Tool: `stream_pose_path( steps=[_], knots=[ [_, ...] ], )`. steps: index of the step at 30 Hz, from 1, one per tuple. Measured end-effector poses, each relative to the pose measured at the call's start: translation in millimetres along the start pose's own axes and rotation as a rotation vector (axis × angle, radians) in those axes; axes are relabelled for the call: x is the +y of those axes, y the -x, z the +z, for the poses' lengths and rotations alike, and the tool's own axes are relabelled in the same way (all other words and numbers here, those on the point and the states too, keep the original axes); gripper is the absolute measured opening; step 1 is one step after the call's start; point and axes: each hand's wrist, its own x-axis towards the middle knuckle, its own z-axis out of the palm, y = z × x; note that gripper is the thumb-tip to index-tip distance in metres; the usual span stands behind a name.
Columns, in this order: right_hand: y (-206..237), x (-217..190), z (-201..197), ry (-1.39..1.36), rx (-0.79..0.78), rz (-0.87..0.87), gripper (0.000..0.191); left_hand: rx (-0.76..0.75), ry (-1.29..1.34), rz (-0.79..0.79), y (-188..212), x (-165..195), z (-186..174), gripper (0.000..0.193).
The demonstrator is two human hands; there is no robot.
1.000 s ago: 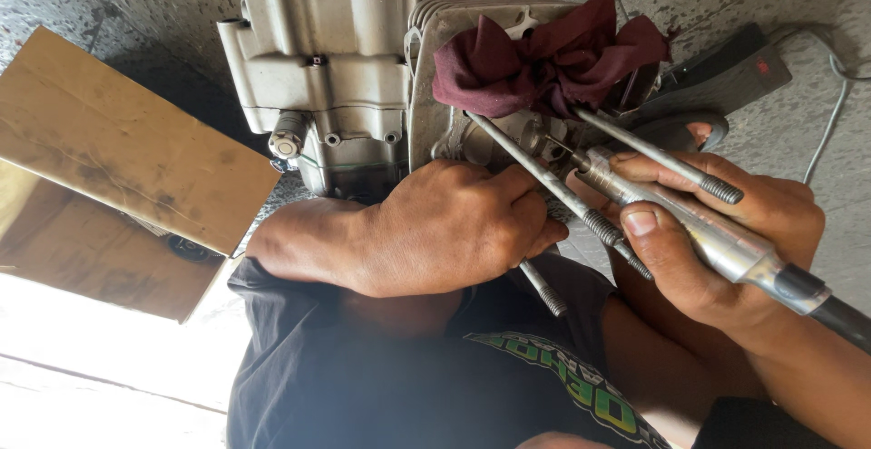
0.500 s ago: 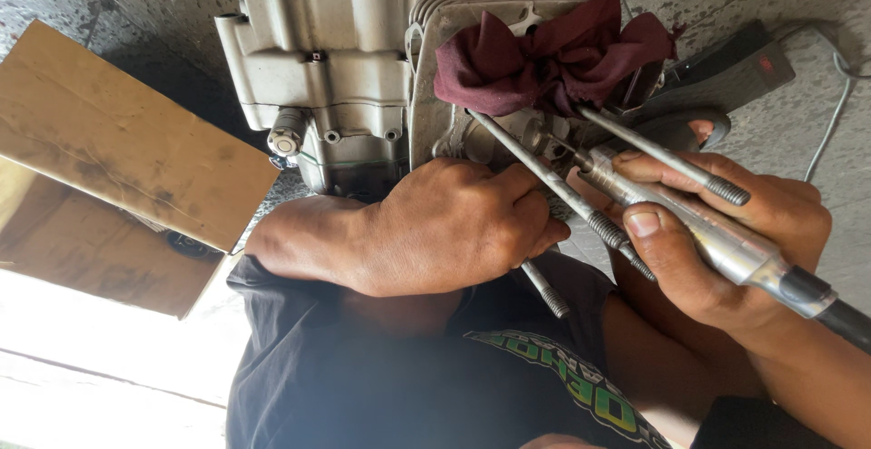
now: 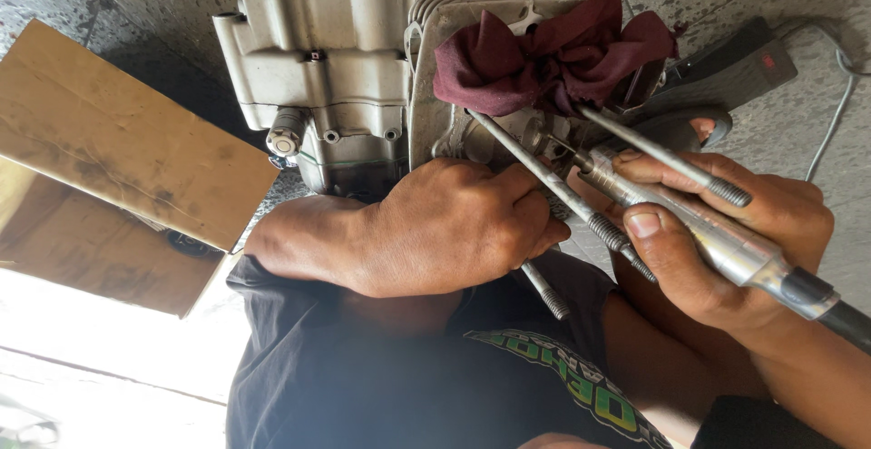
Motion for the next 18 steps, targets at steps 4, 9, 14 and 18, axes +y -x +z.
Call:
stream_pose_path(
  steps=[4, 9, 14, 18],
  knots=[
    [-3, -5, -2, -0.13, -0.013, 0.253, 0.026, 0.006, 0.0, 0.0, -2, 0, 0, 0.036],
    [-9, -5, -4, -0.146, -0.019, 0.264, 0.029, 0.01, -0.008, -0.003, -3, -1, -2, 0.036],
    [-15, -2, -4, 0.01, -0.026, 0.009, 0.021, 0.006, -0.01, 0.012, -4, -2, -3, 0.037],
    [-14, -6, -6, -0.119, -0.023, 0.239, 0.028, -0.002, -0.003, 0.024, -4, -4, -3, 0.037]
  ],
)
